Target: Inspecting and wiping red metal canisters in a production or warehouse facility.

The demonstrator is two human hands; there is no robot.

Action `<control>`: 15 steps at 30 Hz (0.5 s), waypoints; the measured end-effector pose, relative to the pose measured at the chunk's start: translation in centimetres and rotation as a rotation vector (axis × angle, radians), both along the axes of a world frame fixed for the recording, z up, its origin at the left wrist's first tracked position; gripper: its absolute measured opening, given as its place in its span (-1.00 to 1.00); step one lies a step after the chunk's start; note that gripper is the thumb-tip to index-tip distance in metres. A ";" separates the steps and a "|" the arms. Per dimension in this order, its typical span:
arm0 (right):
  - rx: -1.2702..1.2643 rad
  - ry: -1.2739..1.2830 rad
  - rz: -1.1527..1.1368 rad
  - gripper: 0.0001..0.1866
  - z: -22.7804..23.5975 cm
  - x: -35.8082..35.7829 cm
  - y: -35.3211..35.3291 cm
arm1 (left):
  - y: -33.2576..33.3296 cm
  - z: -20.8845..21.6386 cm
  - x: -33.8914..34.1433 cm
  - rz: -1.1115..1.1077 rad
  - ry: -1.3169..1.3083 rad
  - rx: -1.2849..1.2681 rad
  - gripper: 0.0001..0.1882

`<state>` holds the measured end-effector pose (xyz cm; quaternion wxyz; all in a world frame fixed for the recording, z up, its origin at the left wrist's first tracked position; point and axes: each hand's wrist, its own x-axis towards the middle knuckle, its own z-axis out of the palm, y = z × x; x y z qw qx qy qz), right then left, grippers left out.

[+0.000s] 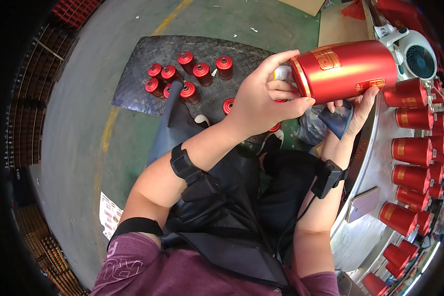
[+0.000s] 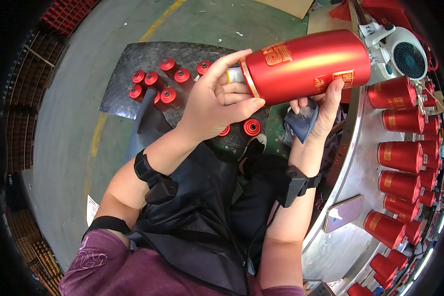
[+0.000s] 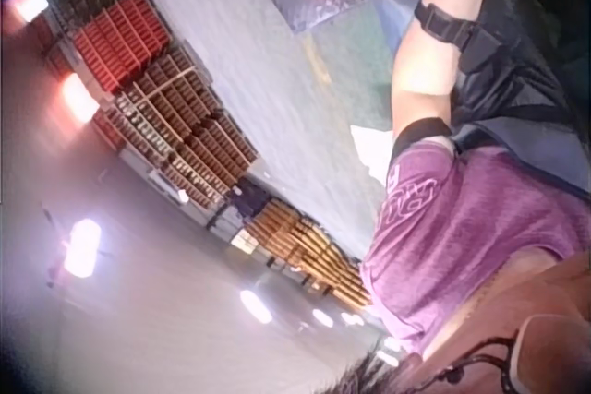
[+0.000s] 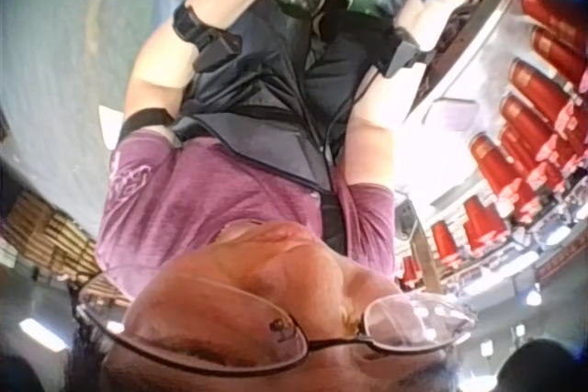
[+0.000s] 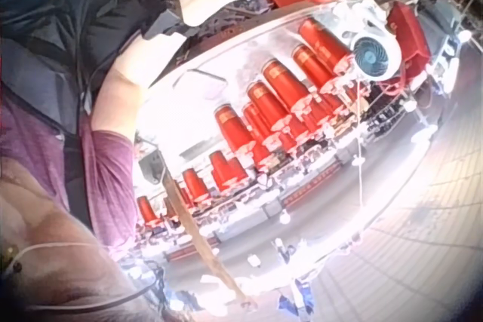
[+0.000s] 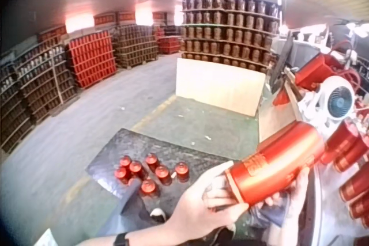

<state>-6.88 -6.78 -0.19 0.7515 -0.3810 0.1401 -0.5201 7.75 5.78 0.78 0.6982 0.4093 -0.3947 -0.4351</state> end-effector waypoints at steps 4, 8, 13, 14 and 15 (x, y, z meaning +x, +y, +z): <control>-0.051 -0.037 0.044 -0.28 -1.7 -0.5 -0.2 | -0.3 -0.6 0.4 -0.101 0.141 -0.032 -0.42; -0.116 0.057 -0.014 -0.17 -1.6 -1.1 -0.1 | -0.1 0.5 0.6 -0.234 0.264 0.221 -0.55; 0.084 0.076 -0.058 -0.23 -0.2 0.7 1.1 | 0.1 -0.2 1.1 -0.355 0.274 0.376 -0.45; 0.070 0.048 -0.023 -0.26 -0.6 0.2 0.8 | 0.1 -0.2 0.8 -0.310 0.239 0.317 -0.45; 0.059 0.021 0.015 -0.28 -1.0 -0.1 0.4 | 0.1 -0.3 0.4 -0.265 0.204 0.257 -0.45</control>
